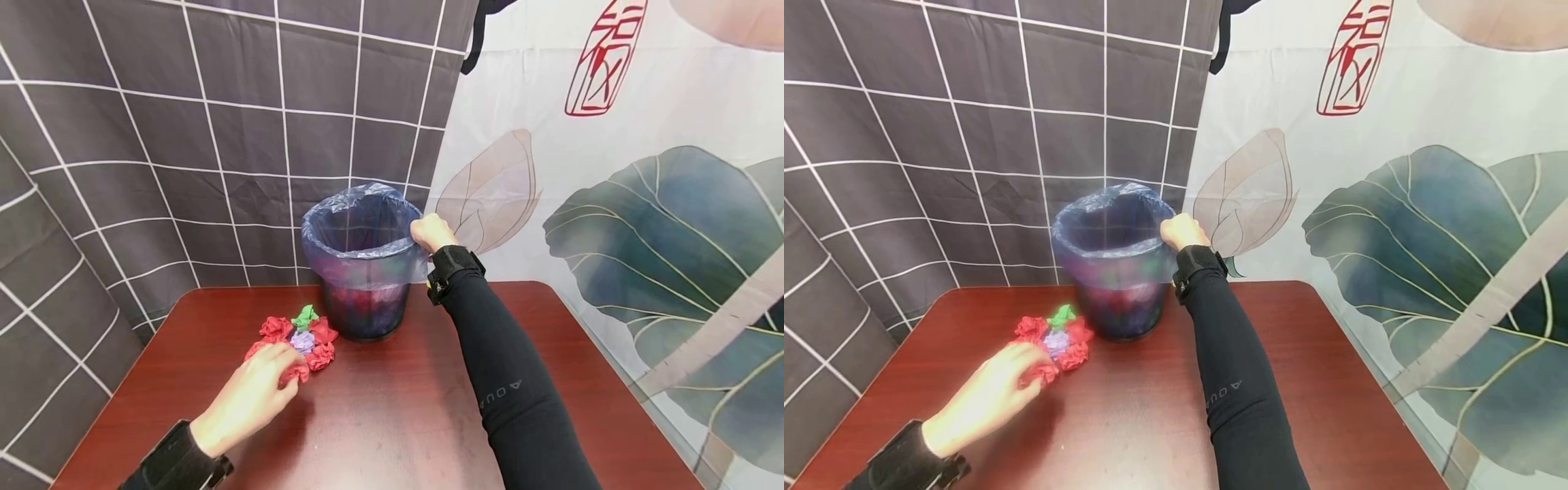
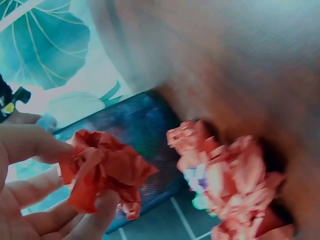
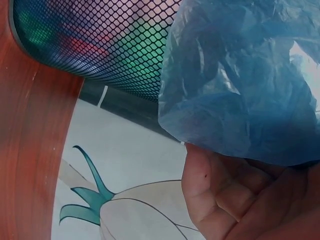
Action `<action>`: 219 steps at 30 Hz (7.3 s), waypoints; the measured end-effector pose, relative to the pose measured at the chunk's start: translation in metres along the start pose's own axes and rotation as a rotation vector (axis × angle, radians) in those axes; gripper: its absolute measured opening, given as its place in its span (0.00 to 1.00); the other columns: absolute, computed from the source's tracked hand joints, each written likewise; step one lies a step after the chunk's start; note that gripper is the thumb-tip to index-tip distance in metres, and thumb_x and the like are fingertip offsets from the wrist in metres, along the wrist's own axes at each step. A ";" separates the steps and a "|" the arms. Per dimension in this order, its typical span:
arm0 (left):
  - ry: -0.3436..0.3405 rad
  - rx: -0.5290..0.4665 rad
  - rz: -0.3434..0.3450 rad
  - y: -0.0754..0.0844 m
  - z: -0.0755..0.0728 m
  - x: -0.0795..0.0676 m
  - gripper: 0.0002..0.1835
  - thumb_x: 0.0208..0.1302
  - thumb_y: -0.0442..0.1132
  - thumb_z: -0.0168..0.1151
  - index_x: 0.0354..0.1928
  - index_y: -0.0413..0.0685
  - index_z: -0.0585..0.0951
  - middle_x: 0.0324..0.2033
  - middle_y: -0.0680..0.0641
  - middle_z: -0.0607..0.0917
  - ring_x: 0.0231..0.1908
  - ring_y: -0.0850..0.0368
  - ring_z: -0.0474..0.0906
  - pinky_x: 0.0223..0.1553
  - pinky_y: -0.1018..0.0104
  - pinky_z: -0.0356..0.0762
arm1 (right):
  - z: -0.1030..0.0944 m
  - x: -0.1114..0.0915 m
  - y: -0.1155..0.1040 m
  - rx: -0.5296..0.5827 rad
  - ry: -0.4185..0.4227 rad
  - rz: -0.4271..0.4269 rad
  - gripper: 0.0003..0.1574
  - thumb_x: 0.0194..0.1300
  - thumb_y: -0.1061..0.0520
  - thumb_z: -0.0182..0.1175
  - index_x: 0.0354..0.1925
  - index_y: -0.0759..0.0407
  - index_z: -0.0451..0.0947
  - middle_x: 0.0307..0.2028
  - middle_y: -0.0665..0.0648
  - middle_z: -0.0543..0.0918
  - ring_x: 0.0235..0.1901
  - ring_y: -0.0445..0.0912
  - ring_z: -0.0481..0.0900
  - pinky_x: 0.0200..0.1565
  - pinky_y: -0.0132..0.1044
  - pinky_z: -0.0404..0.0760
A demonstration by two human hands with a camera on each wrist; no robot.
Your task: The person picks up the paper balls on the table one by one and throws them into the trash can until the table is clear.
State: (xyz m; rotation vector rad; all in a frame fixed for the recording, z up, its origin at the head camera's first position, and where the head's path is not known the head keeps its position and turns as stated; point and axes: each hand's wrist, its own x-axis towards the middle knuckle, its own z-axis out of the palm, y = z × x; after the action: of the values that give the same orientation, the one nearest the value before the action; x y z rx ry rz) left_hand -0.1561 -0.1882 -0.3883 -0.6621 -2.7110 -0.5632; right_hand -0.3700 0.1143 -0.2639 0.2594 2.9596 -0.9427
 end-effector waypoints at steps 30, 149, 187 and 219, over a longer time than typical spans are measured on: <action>0.417 -0.158 0.132 0.024 -0.061 0.120 0.10 0.61 0.35 0.68 0.45 0.46 0.85 0.41 0.47 0.83 0.44 0.49 0.77 0.46 0.52 0.75 | 0.001 0.003 0.002 0.030 0.001 0.006 0.33 0.67 0.50 0.39 0.60 0.67 0.75 0.60 0.69 0.77 0.52 0.62 0.78 0.27 0.46 0.85; -0.177 0.028 -0.025 -0.028 0.044 0.000 0.08 0.50 0.41 0.78 0.32 0.58 0.87 0.25 0.60 0.76 0.30 0.62 0.69 0.36 0.64 0.75 | -0.001 -0.008 0.000 0.034 0.009 -0.018 0.34 0.67 0.51 0.39 0.61 0.70 0.74 0.61 0.71 0.76 0.52 0.63 0.79 0.30 0.46 0.85; 0.348 -0.151 -0.023 0.016 -0.086 0.146 0.19 0.57 0.43 0.67 0.50 0.48 0.78 0.35 0.47 0.82 0.36 0.50 0.74 0.39 0.56 0.70 | 0.003 0.007 0.005 0.048 -0.009 0.006 0.34 0.67 0.51 0.39 0.60 0.69 0.74 0.61 0.71 0.76 0.51 0.64 0.79 0.23 0.45 0.84; 0.234 -0.180 -0.123 -0.010 -0.066 0.184 0.22 0.62 0.43 0.62 0.56 0.42 0.78 0.53 0.38 0.82 0.56 0.39 0.75 0.61 0.44 0.69 | 0.006 -0.001 0.000 0.065 -0.005 0.009 0.34 0.68 0.51 0.38 0.61 0.70 0.73 0.61 0.71 0.75 0.50 0.64 0.80 0.31 0.50 0.87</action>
State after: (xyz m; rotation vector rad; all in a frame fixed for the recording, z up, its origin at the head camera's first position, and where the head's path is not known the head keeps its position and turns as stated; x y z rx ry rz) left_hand -0.3051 -0.1563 -0.2665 -0.4415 -2.5119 -0.8658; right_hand -0.3694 0.1110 -0.2692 0.2711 2.9237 -1.0386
